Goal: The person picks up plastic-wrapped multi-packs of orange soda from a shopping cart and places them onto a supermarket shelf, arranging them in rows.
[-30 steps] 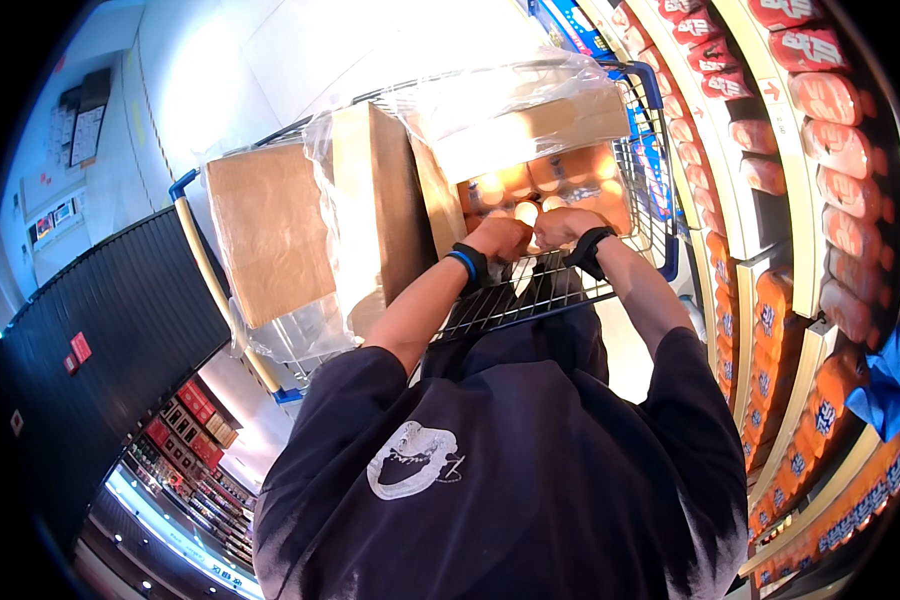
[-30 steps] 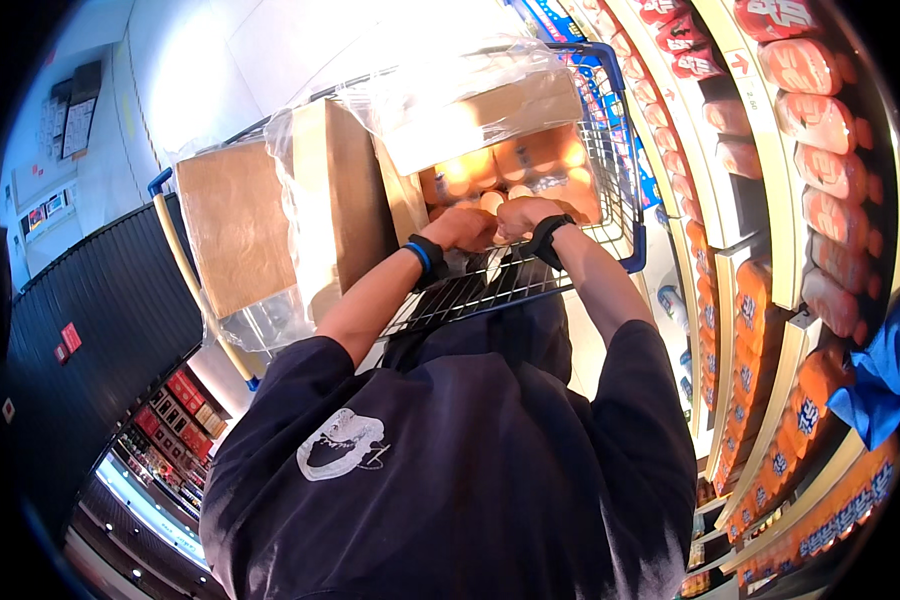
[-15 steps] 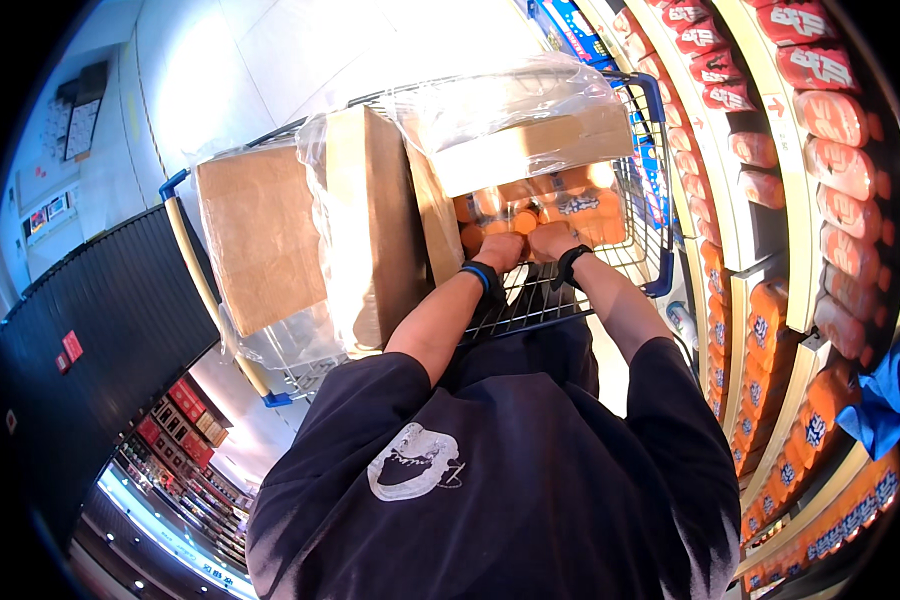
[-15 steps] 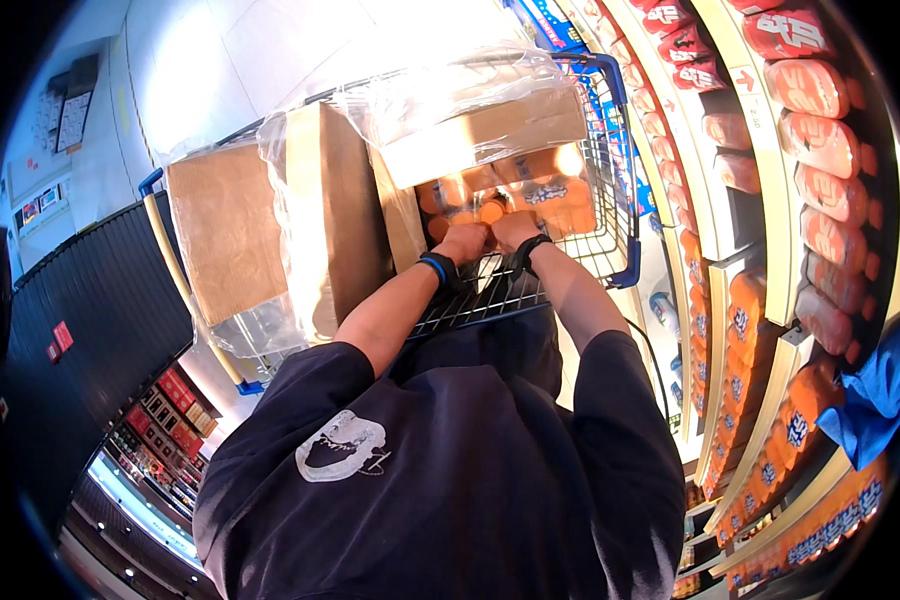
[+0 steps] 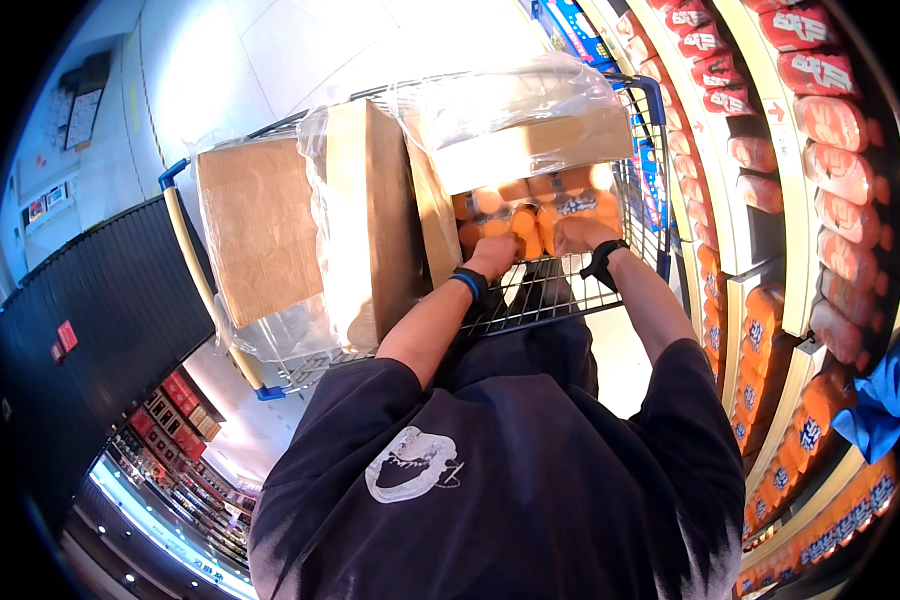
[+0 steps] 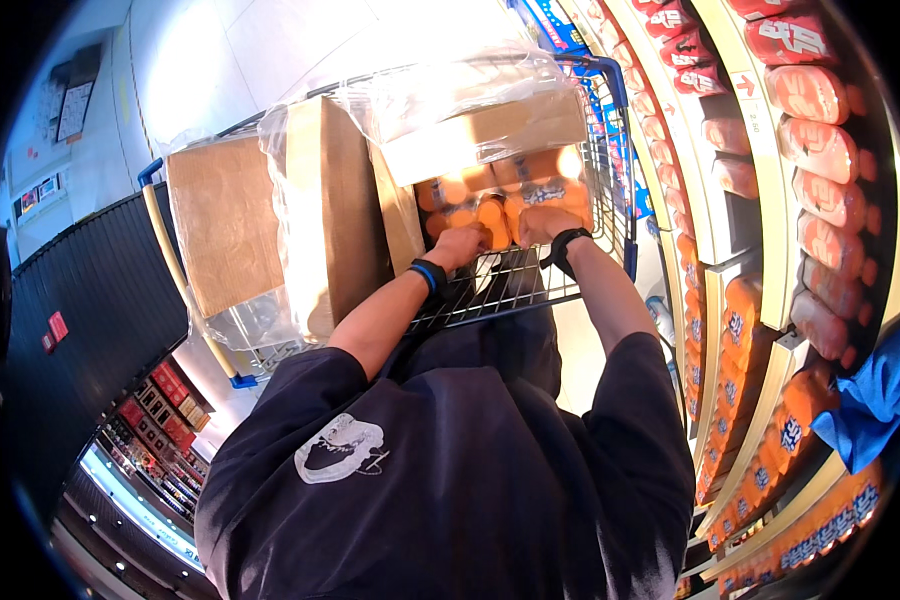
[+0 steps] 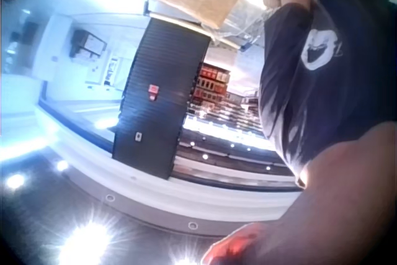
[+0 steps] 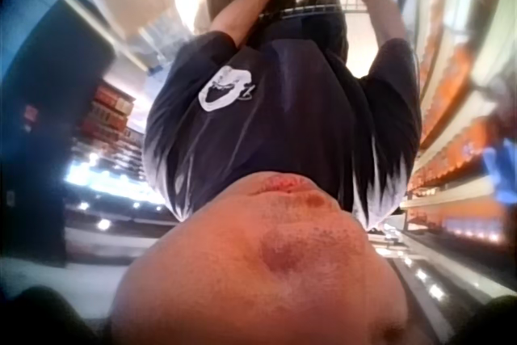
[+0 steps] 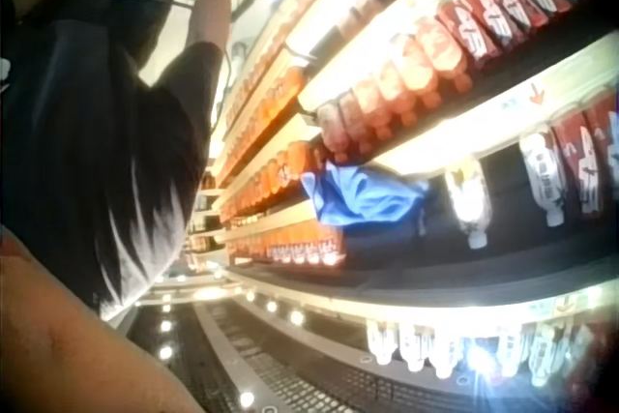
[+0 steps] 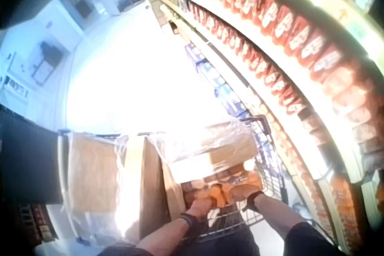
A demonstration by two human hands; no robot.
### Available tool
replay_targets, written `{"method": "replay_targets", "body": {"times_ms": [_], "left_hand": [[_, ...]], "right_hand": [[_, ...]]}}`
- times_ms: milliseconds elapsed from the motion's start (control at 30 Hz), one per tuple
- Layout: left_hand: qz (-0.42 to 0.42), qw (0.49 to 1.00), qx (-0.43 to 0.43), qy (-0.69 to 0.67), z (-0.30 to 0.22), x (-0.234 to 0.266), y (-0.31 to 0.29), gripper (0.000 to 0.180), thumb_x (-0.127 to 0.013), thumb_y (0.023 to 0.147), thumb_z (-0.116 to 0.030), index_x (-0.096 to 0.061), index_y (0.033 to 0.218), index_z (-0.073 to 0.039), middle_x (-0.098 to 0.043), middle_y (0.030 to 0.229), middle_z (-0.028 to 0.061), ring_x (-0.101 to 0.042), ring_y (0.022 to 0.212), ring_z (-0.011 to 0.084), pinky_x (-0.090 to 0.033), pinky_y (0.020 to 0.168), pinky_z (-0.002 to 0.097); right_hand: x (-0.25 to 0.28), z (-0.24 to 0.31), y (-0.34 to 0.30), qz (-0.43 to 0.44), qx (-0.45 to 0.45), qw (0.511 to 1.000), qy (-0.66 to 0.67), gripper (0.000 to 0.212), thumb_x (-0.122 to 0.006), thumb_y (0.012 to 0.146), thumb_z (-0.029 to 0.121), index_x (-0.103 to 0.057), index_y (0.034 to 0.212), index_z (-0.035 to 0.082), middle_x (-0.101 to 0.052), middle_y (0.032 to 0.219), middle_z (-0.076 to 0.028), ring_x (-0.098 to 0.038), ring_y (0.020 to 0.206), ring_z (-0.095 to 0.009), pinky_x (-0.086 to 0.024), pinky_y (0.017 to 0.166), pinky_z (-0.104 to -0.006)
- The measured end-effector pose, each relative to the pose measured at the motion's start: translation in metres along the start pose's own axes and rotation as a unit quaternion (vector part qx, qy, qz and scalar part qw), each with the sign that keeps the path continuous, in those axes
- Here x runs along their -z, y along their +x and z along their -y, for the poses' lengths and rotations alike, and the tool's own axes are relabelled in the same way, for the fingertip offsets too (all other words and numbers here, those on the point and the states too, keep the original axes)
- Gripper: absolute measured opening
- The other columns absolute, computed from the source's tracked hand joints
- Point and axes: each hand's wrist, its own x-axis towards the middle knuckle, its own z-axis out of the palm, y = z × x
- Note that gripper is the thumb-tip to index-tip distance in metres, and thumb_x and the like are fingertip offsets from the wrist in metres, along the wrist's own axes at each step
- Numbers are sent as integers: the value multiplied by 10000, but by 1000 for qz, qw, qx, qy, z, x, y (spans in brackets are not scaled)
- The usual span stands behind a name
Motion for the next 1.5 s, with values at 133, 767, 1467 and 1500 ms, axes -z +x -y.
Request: {"method": "replay_targets", "body": {"times_ms": [133,767,1467,1500], "left_hand": [[39,999,16,10,-1,-2,3,214,-602,905,-182,-738,1069,-199,-642,1185,59,-649,1092,285,-539,873,413],[-154,987,50,5,-20,47,61,512,-664,836,-264,-488,1298,-128,-669,1136,175,-658,1049,334,-504,916,449],[-111,890,-359,257,-85,3,105,303,-687,776,-185,-680,1078,-178,-537,1244,25,-479,1221,243,-417,978,377],[-90,897,-344,263,-87,2,108,401,-772,704,-212,-679,1092,-182,-513,1323,30,-461,1252,250,-411,1008,385]], "right_hand": [[13,8,-14,2,-10,999,-52,89,-752,806,156,-755,867,91,-728,924,-74,-688,903,-269,-523,793,-372],[11,24,14,-206,-111,971,-52,448,-743,826,378,-690,1115,40,-700,1104,-192,-663,1075,-339,-537,896,-428],[35,2,-117,-16,-164,986,-7,711,-683,823,559,-568,1356,103,-612,1346,-120,-566,1252,-294,-440,1055,-388],[28,1,-124,2,-193,981,-18,734,-660,825,588,-558,1371,108,-590,1381,-119,-540,1286,-295,-417,1084,-387]]}}
